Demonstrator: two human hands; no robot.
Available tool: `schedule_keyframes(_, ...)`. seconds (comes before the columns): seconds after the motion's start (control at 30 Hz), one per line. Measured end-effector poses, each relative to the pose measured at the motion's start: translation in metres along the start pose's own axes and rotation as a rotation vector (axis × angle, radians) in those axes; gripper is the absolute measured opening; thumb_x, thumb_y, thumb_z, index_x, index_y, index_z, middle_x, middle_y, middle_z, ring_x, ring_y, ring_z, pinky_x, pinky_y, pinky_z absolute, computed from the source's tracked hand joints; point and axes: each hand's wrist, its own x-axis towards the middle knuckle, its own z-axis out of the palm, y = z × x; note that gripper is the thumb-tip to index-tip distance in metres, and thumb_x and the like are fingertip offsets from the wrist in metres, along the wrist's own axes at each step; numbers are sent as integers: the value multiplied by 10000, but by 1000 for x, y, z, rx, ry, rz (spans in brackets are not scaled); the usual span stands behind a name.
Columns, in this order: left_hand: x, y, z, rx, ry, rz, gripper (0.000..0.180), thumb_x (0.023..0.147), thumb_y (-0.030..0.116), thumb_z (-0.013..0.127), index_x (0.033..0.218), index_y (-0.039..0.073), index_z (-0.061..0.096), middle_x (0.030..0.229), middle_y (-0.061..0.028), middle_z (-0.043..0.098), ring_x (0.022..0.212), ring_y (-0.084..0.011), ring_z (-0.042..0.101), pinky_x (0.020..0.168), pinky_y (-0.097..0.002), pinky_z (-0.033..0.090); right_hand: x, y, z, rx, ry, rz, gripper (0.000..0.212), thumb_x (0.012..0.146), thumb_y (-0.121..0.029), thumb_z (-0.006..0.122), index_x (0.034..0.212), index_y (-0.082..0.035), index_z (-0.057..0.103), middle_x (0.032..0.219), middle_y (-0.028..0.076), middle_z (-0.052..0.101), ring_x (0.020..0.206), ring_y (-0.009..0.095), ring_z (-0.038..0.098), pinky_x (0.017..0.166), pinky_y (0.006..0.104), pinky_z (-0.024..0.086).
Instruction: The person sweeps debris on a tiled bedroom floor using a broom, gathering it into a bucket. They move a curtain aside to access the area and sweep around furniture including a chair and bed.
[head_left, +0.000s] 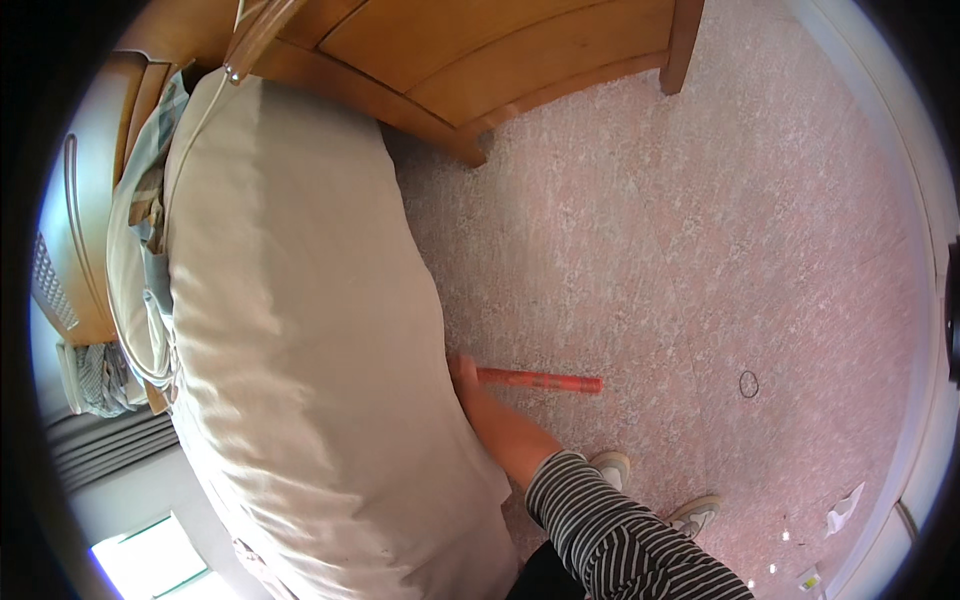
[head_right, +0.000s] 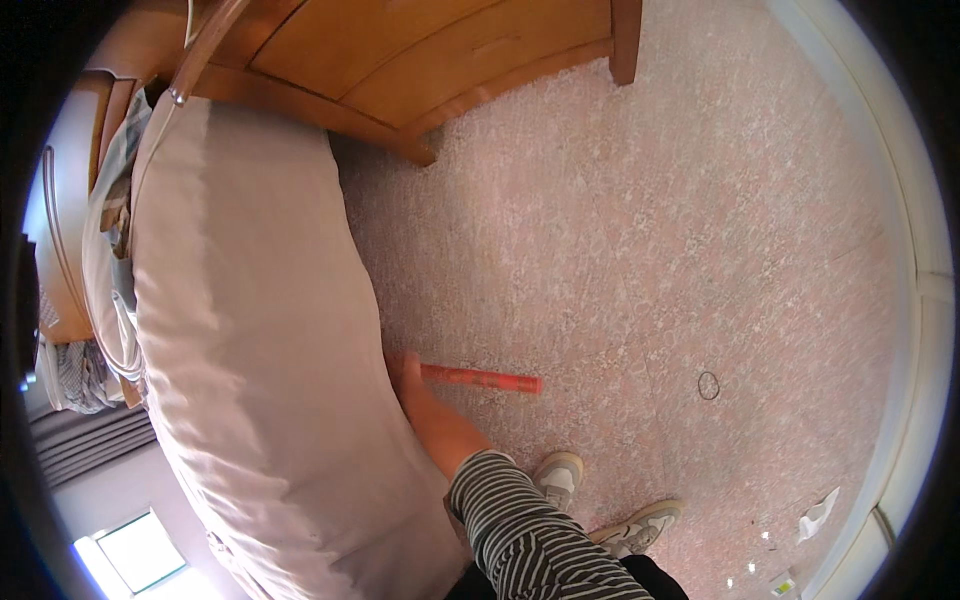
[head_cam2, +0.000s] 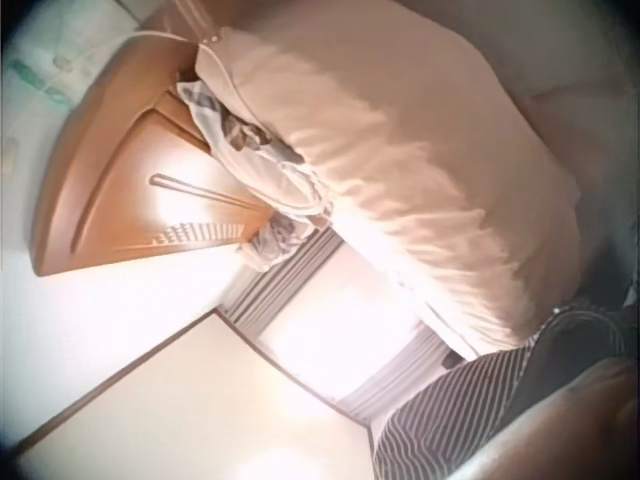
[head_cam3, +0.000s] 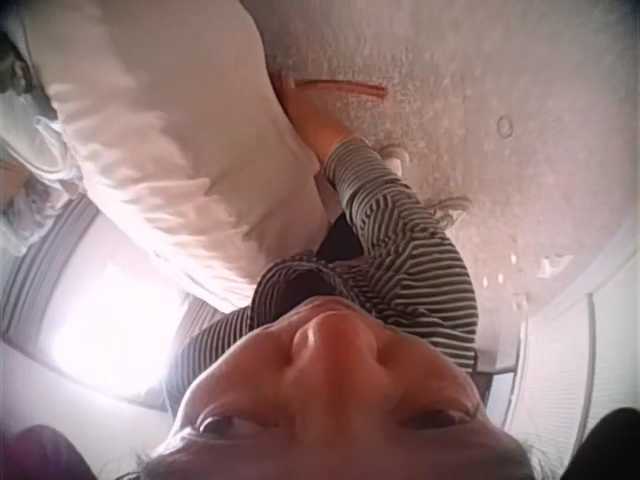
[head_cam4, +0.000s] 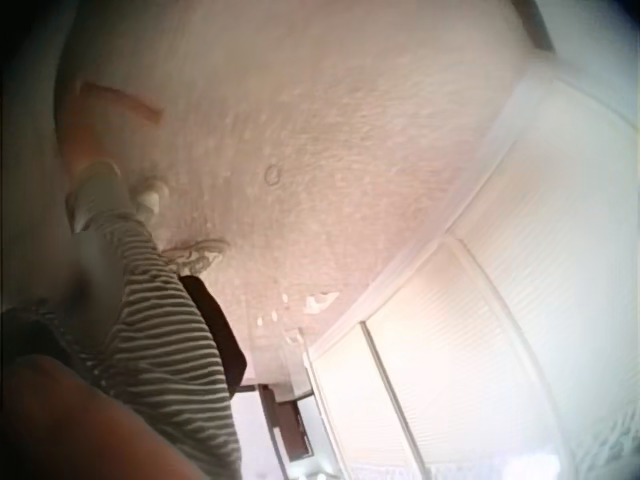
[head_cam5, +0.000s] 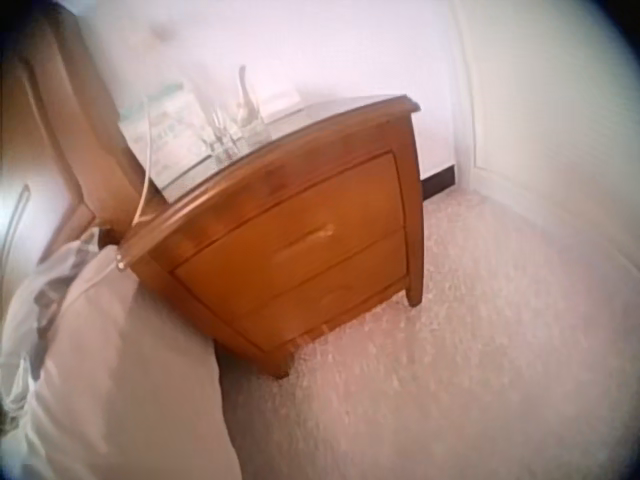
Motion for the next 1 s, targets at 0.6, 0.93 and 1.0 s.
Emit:
schedule_keyframes(0.6,-15,19,56,166,-37,-145,289,648,258,545,884,117,454,885,-84,477,777,-289,522,607,-418,410,-388,143,-208,85,-225,605,380,786,-426,407,898,-68,468,674,160,579,629,350,563,552,450,440)
schedule_keyframes(0.93,-83,11,67,163,329,299,240,603,228,596,799,127,500,763,-50,486,689,-239,542,549,-383,437,-852,49,-386,-59,-522,1364,406,756,-430,456,892,-48,481,719,215,568,701,384,553,652,460,431)
schedule_keyframes(1.0,-102,32,45,164,344,342,250,597,222,605,811,132,509,772,-47,492,690,-236,546,558,-375,444,-872,34,-407,-48,-488,1345,402,754,-431,462,914,-63,489,707,205,575,694,390,554,657,455,434)
